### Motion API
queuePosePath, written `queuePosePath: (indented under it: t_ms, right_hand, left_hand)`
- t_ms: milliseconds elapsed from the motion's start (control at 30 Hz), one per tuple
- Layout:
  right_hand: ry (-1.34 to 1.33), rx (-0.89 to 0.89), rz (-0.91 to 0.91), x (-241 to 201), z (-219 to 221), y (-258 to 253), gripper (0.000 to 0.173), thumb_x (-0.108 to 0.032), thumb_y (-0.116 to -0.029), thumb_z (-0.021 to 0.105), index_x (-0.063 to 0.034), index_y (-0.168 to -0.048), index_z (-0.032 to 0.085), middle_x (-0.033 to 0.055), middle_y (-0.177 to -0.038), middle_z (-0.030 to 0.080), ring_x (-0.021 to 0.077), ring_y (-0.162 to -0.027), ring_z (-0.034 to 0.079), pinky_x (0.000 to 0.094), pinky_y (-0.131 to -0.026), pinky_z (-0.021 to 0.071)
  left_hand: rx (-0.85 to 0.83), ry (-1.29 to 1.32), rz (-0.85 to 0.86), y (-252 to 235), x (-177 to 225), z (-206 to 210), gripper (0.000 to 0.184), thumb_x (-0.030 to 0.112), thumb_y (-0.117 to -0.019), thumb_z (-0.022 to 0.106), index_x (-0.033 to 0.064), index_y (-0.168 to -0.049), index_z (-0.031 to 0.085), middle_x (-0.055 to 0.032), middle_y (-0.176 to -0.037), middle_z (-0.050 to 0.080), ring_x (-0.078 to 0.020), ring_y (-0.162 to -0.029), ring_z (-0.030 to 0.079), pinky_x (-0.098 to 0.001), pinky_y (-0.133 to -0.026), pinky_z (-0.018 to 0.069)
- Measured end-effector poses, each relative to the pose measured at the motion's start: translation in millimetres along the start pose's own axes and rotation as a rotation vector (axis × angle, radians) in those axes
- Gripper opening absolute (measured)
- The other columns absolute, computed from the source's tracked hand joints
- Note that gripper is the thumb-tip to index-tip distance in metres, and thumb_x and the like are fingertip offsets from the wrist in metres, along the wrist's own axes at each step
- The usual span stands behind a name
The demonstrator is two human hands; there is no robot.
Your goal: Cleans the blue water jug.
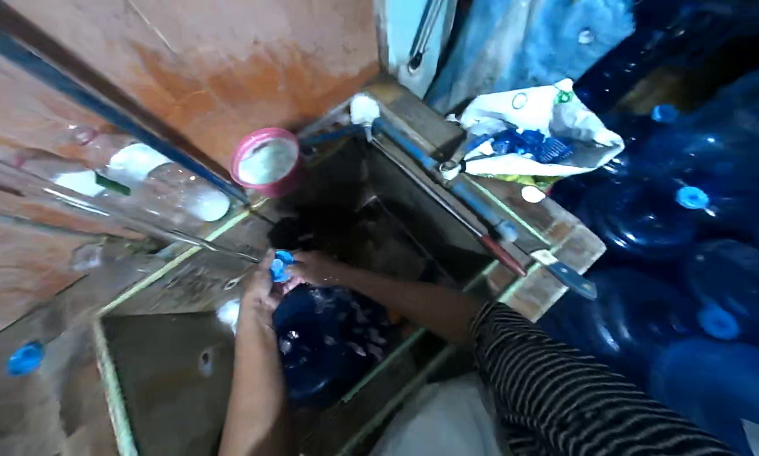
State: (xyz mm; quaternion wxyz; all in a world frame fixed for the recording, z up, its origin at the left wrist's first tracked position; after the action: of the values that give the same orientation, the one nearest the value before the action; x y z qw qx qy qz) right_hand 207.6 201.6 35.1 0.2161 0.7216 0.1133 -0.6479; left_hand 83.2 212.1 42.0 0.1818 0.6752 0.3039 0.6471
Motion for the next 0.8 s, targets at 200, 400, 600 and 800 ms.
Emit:
queuePosePath:
  t_ms: [200,400,600,800]
  right_hand:
    - [0.407,-0.177,0.222,44,-64,25,0.029,-0.01,-0.1071,0.051,0.0067,-0.128,0.063,0.0257,-0.122,0.067,0.0337,-0.111,0.066,0.0491,-0.1,0.0507]
    - [0.706,-0.37,0.644,175,-47,58,0.044,-0.02,-0.1032,0.058,0.0056,-0.138,0.057,0.0304,-0.142,0.055,0.0481,-0.133,0.051,0.0663,-0.11,0.0386]
    - [0.561,-0.266,0.322,251,-20,86,0.046,-0.028,-0.1073,0.05,0.0075,-0.136,0.059,0.0307,-0.133,0.062,0.0444,-0.124,0.06,0.0527,-0.108,0.0474]
    - [0.517,-0.195,0.108,315,-32,75,0.048,-0.029,-0.1099,0.046,0.0101,-0.133,0.06,0.0304,-0.128,0.064,0.0375,-0.119,0.063,0.0354,-0.109,0.0471]
  left_hand:
    - [0.02,0.198,-0.056,-5,-2,-12,0.031,0.03,-0.1072,0.047,0.0064,-0.128,0.051,-0.0125,-0.11,0.066,-0.0214,-0.093,0.07,-0.034,-0.076,0.0607]
    - [0.001,0.328,-0.1,-2,-1,-14,0.025,0.028,-0.1067,0.044,0.008,-0.109,0.058,-0.0104,-0.098,0.068,-0.021,-0.082,0.07,-0.0338,-0.069,0.0606]
    - [0.047,0.53,-0.072,-9,-3,-15,0.047,0.034,-0.1106,0.023,0.0021,-0.103,0.057,-0.0163,-0.087,0.069,-0.0281,-0.077,0.07,-0.04,-0.065,0.0588]
    - [0.098,0.551,-0.034,-8,-3,-15,0.037,0.018,-0.1106,0.026,-0.0014,-0.11,0.058,-0.0136,-0.091,0.068,-0.0229,-0.081,0.068,-0.035,-0.072,0.0582]
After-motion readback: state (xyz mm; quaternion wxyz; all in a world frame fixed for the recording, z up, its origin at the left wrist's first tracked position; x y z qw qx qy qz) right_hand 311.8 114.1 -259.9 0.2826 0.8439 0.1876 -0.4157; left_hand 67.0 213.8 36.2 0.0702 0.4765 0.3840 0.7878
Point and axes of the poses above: each hand's wrist, its own y-axis away from the middle knuckle, its own z-axis out of the palm, x = y × z, the point moved 4 cm from there along -y, towards the middle knuckle
